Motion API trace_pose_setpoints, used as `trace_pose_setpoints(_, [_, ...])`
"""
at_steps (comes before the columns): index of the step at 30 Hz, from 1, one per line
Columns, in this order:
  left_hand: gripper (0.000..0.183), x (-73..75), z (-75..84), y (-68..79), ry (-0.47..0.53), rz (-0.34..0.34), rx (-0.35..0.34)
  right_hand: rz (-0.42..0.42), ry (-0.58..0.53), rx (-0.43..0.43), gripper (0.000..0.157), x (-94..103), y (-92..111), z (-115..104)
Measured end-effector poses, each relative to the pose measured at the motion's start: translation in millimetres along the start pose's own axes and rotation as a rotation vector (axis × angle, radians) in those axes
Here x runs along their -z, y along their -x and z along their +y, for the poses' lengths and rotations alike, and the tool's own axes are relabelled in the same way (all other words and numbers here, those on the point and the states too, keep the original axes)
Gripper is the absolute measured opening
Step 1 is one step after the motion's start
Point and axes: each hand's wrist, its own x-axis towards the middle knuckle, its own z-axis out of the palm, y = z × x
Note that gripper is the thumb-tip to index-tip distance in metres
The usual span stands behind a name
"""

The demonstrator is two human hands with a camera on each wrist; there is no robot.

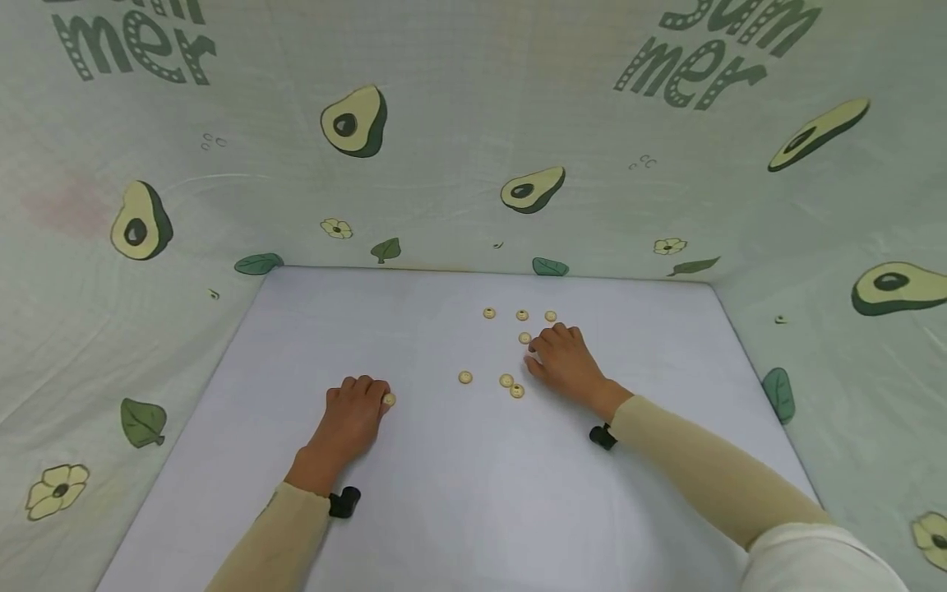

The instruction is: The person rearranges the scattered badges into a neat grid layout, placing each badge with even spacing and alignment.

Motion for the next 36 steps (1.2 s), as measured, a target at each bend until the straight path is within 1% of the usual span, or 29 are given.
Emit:
trace_pose_setpoints(4, [0.018,0.9,0.8,0.6,0.001,0.001,0.004,-0.011,-0.031,0.036,0.026,-1.0,5.0,-13.0])
trace_pose_setpoints(8, [0.019,1.1,1.1,0.1,0.003,-0.006,0.008,-0.054,-0.052,0.057,0.031,-3.1,12.7,-22.9])
trace_pose_setpoints(12, [0.019,-0.4,-0.8,-0.8,-0.004,-0.012,0.011,-0.102,-0.045,0.077,0.034,-6.1,19.7,-27.0])
trace_pose_setpoints(15, [0.019,-0.9,-1.4,-0.9,-0.006,-0.009,0.009,-0.115,-0.037,0.089,0.036,-7.2,22.8,-27.6])
trace_pose_setpoints(18, [0.019,-1.2,-1.3,-0.8,-0.004,-0.005,0.008,-0.102,-0.031,0.109,0.034,-7.6,23.8,-27.6])
trace_pose_setpoints(23, [0.019,-1.5,-0.2,-0.9,-0.003,-0.008,0.015,-0.073,-0.019,0.139,0.027,-7.3,24.3,-26.1])
trace_pose_setpoints(25, [0.019,-1.3,0.5,-0.7,0.001,-0.007,0.020,-0.072,-0.017,0.131,0.026,-6.5,24.7,-25.1])
trace_pose_setpoints(31, [0.019,-1.7,1.9,0.2,0.013,0.010,0.024,-0.083,-0.006,0.087,0.032,-6.8,26.1,-20.6])
trace_pose_setpoints(36, [0.019,-1.6,1.8,-0.1,0.016,0.013,0.022,-0.078,-0.017,0.100,0.025,-7.6,26.7,-18.0])
